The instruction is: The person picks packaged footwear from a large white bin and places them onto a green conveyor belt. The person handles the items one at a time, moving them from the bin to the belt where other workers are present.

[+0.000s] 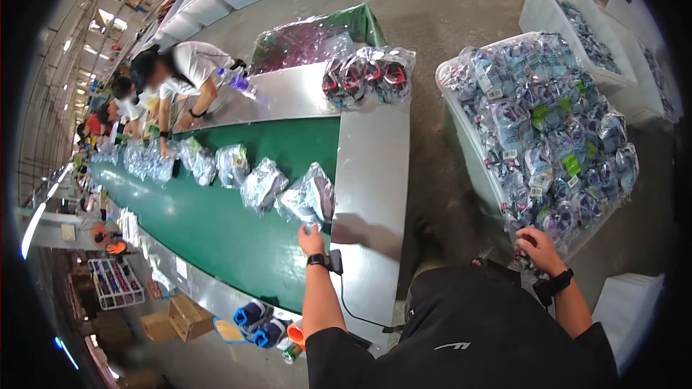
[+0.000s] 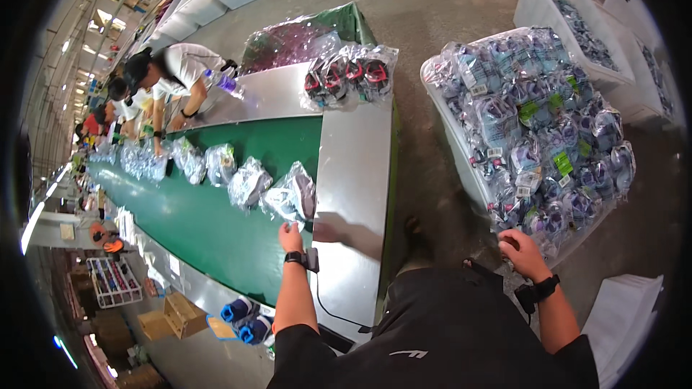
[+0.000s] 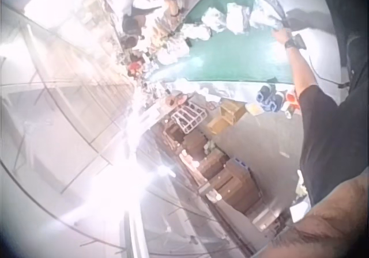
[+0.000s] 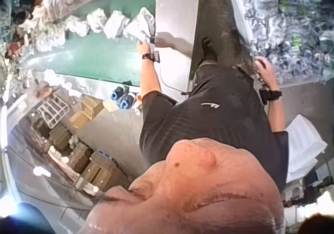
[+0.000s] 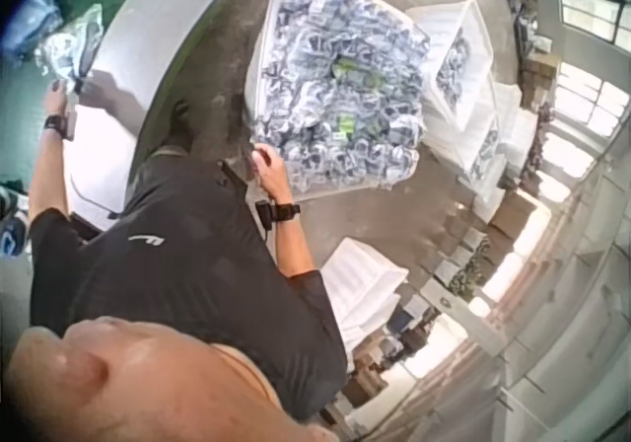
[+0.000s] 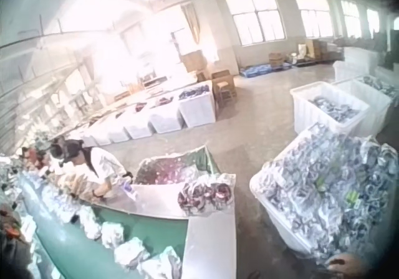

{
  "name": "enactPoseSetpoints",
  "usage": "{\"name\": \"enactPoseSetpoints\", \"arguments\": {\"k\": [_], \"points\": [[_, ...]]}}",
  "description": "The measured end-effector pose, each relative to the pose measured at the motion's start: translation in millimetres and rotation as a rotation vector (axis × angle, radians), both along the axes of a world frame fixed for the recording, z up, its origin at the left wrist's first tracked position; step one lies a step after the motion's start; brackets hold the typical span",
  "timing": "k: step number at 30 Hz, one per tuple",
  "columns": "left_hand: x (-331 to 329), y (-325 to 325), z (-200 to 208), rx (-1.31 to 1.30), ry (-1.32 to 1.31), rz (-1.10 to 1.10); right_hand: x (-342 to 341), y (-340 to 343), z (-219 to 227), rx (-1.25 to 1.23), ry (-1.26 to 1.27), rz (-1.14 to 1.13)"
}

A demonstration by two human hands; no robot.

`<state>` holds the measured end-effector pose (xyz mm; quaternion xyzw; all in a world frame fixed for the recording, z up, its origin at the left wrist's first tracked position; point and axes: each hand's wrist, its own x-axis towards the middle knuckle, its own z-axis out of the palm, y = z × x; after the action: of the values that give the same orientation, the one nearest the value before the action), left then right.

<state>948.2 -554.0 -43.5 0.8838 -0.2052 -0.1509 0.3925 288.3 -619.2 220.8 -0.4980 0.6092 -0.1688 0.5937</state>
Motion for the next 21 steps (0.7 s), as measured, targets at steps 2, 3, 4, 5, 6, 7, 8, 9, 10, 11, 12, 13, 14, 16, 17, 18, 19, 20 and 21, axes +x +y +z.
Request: {"name": "enactPoseSetpoints", "arguments": {"k": [2,3,4,5,6,7,8,9,10,11,12,13,14,16,17,18,19,20,21], "points": [[-8.8,-71.3,42.3,0.014,0.241,0.066,-2.2,15.4,-0.3,0.033,-0.036,-0.243],[-0.1,-85.1,51.5,-0.051,0.426,0.149,-3.8,20.4,-2.8,0.045,0.002,-0.284],[11.9,-91.9,53.7,-0.113,0.611,0.236,-3.6,25.9,-5.7,0.058,0.02,-0.305],[29.6,-92.3,38.3,-0.1,0.656,0.203,-2.9,31.1,-8.5,0.071,0.038,-0.323],[48.8,-89.9,19.9,-0.092,0.694,0.175,1.2,34.8,-11.7,0.083,0.048,-0.334],[55.3,-95.0,13.2,-0.081,0.741,0.137,7.7,39.7,-12.4,0.103,0.041,-0.364],[58.9,-93.8,6.6,-0.061,0.752,0.103,15.5,43.1,-15.3,0.12,0.051,-0.348],[51.5,-96.0,6.6,-0.042,0.771,0.065,22.9,45.9,-19.5,0.132,0.067,-0.335],[45.0,-98.6,14.1,-0.026,0.785,0.029,31.6,44.7,-20.2,0.145,0.08,-0.319],[44.0,-100.2,17.4,0.075,0.74,0.08,42.2,41.5,-21.1,0.162,0.074,-0.309],[47.1,-98.0,20.5,0.08,0.776,0.024,50.9,35.3,-23.4,0.148,0.054,-0.278],[52.0,-94.4,22.5,0.091,0.81,-0.036,59.8,30.7,-28.6,0.138,0.034,-0.252],[55.7,-88.7,24.4,0.101,0.843,-0.092,68.4,24.0,-32.4,0.13,0.013,-0.223],[20.8,-72.4,27.3,-0.25,0.621,-0.142,84.9,5.0,-33.5,0.125,0.024,-0.086],[-1.4,-74.6,51.4,-0.354,0.494,-0.202,91.6,-1.5,-29.6,0.075,0.064,0.0],[-20.0,-70.9,72.8,-0.459,0.368,-0.254,98.5,-9.7,-23.1,0.028,0.108,0.093],[-32.9,-62.4,87.1,-0.41,0.235,-0.363,103.5,-18.8,-14.6,-0.03,0.167,0.19],[-43.6,-44.7,87.7,-0.346,0.09,-0.407,110.3,-30.0,-3.8,-0.08,0.227,0.301],[-57.7,-30.1,99.7,-0.326,-0.003,-0.465,113.3,-36.7,3.8,-0.049,0.264,0.271]]}}
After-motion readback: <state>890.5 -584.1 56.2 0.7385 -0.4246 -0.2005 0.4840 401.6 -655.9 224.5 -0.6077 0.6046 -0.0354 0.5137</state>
